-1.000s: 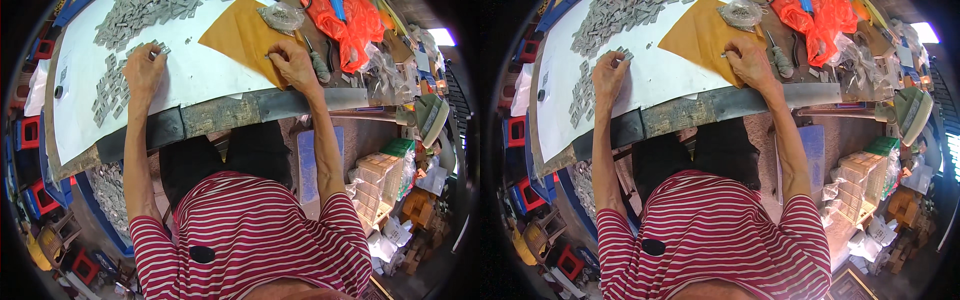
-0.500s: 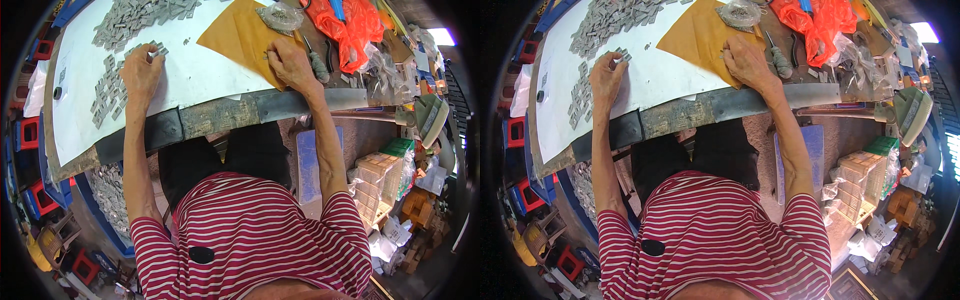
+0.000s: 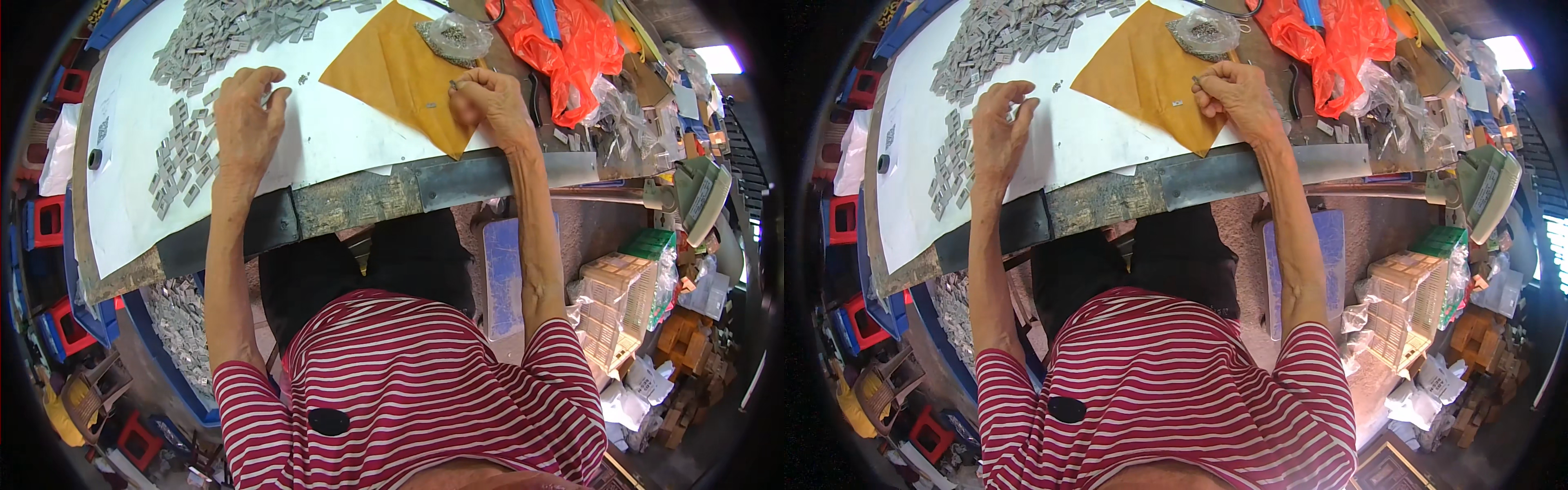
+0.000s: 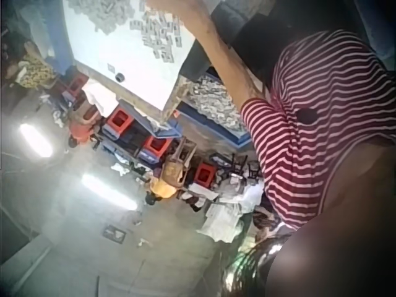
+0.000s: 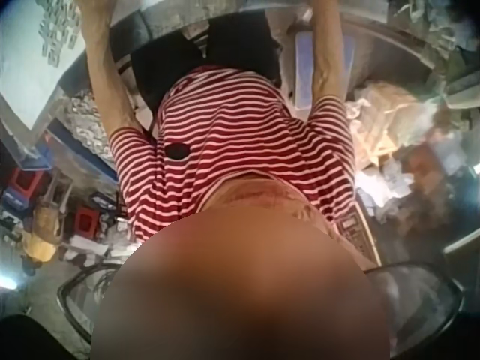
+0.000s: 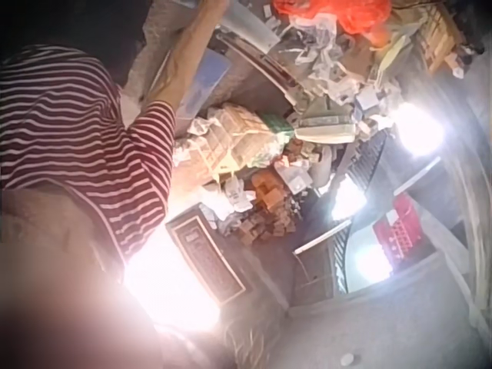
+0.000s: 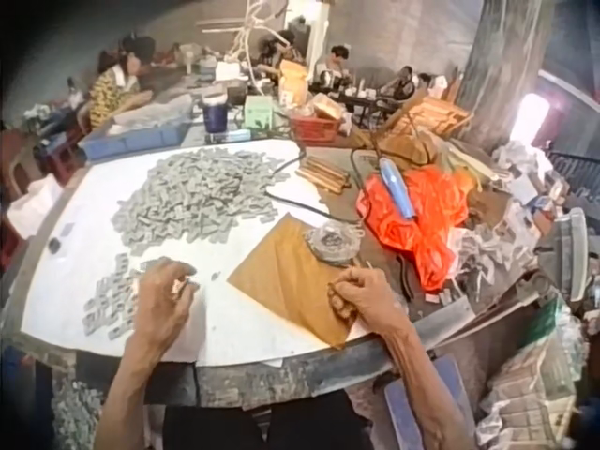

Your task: Inspecting and sorting small rectangular metal or plastic components at a workshop workbench.

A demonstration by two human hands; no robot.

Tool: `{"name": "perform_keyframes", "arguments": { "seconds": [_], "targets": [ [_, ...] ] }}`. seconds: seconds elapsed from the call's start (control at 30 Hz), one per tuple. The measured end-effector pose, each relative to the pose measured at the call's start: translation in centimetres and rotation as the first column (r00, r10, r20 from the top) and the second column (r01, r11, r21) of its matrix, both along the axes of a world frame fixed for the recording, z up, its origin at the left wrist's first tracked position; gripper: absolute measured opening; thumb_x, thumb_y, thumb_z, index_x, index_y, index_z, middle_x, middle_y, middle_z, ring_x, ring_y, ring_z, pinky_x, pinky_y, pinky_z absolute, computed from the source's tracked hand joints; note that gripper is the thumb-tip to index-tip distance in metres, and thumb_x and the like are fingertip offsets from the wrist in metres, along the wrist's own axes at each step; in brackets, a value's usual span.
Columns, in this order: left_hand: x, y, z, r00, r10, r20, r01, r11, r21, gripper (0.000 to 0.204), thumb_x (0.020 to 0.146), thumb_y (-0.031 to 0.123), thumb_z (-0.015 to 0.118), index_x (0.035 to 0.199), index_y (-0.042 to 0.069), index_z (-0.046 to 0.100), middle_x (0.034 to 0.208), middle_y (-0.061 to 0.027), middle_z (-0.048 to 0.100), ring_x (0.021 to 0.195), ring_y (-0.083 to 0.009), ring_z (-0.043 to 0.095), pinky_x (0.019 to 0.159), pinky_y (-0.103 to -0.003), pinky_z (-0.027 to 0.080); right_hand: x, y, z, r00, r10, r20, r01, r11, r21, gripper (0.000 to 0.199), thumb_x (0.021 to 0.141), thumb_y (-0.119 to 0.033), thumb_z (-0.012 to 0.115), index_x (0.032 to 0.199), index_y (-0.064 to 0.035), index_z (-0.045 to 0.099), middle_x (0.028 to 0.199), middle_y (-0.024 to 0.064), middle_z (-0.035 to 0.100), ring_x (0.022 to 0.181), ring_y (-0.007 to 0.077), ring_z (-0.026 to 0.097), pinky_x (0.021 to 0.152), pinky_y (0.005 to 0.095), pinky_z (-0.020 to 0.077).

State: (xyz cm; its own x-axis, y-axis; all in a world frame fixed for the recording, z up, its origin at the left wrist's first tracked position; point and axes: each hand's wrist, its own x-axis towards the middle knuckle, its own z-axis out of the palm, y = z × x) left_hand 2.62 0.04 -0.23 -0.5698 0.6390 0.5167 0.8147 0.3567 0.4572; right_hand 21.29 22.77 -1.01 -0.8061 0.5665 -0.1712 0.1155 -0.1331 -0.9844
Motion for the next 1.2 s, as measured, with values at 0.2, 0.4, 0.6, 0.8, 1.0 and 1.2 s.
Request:
{"name": "perform_keyframes", "arguments": {
  "seconds": [0.2, 0.4, 0.6, 0.8, 1.0, 1.2],
  "targets": [
    [-1.3, 2.4, -1.4, 1.000, 0.010, 0.006, -0.010, 1.000, 0.016, 0.011, 0.067, 0.007, 0.062, 0.078, 0.007, 0.062, 0.078, -0.0105, 0.058, 0.078, -0.0293, 0.053, 0.067, -0.039, 0.042, 0.8, 0.9, -0.7, 0.999, -0.026, 0.032, 0.022, 0.993, 0.115, 0.008, 0.080, -0.004, 0.055, 0.077, 0.0038, 0.054, 0.059, 0.0052, 0.053, 0.045, 0.0085, 0.045, 0.041, 0.0195, 0.0341],
    [-4.4, 4.8, -2.3, 0.996, 0.086, 0.025, -0.085, 0.994, -0.063, 0.013, 0.067, 0.010, 0.058, 0.078, 0.006, 0.063, 0.079, -0.0137, 0.058, 0.080, -0.0309, 0.054, 0.066, -0.043, 0.043, 0.8, 0.3, -0.3, 0.998, -0.056, -0.002, 0.056, 0.989, 0.139, 0.006, 0.077, -0.003, 0.056, 0.075, 0.0031, 0.054, 0.058, 0.0044, 0.055, 0.046, 0.0069, 0.048, 0.042, 0.0180, 0.0367],
    [-6.4, 8.2, -3.0, 0.995, 0.095, -0.015, -0.095, 0.995, -0.019, 0.013, 0.066, 0.008, 0.056, 0.076, 0.002, 0.061, 0.079, -0.0166, 0.057, 0.078, -0.0335, 0.054, 0.067, -0.044, 0.043, 0.6, 0.1, -0.3, 0.998, -0.053, -0.020, 0.055, 0.986, 0.158, 0.003, 0.076, -0.001, 0.056, 0.075, 0.0007, 0.054, 0.057, 0.0030, 0.055, 0.046, 0.0063, 0.051, 0.039, 0.0177, 0.0383],
    [-6.7, 11.0, -3.5, 0.964, 0.176, -0.202, -0.196, 0.977, -0.085, 0.014, 0.070, 0.012, 0.058, 0.081, 0.004, 0.062, 0.078, -0.0166, 0.056, 0.078, -0.0332, 0.054, 0.068, -0.041, 0.044, 0.9, 0.1, -0.5, 0.996, -0.032, -0.087, 0.046, 0.986, 0.157, 0.008, 0.075, 0.001, 0.060, 0.082, 0.0001, 0.058, 0.062, 0.0024, 0.058, 0.051, 0.0054, 0.053, 0.043, 0.0164, 0.0391],
    [-6.3, 11.8, -4.9, 0.966, 0.158, -0.207, -0.176, 0.982, -0.073, 0.014, 0.073, 0.007, 0.052, 0.083, 0.005, 0.061, 0.090, -0.0133, 0.057, 0.086, -0.0310, 0.052, 0.071, -0.044, 0.041, 0.8, 0.0, -1.0, 0.986, -0.046, -0.159, 0.084, 0.968, 0.238, 0.015, 0.072, -0.001, 0.065, 0.087, -0.0009, 0.062, 0.072, 0.0014, 0.061, 0.061, 0.0050, 0.055, 0.055, 0.0157, 0.0415],
    [-6.0, 11.7, -4.3, 0.978, 0.082, -0.193, -0.103, 0.990, -0.100, 0.016, 0.072, 0.006, 0.055, 0.086, 0.009, 0.059, 0.087, -0.0117, 0.057, 0.085, -0.0320, 0.054, 0.071, -0.041, 0.043, 0.7, 0.9, -1.4, 0.986, -0.014, -0.165, 0.049, 0.976, 0.211, 0.017, 0.071, 0.001, 0.064, 0.088, 0.0001, 0.062, 0.075, 0.0022, 0.062, 0.065, 0.0062, 0.056, 0.060, 0.0168, 0.0428]
  ]
}}
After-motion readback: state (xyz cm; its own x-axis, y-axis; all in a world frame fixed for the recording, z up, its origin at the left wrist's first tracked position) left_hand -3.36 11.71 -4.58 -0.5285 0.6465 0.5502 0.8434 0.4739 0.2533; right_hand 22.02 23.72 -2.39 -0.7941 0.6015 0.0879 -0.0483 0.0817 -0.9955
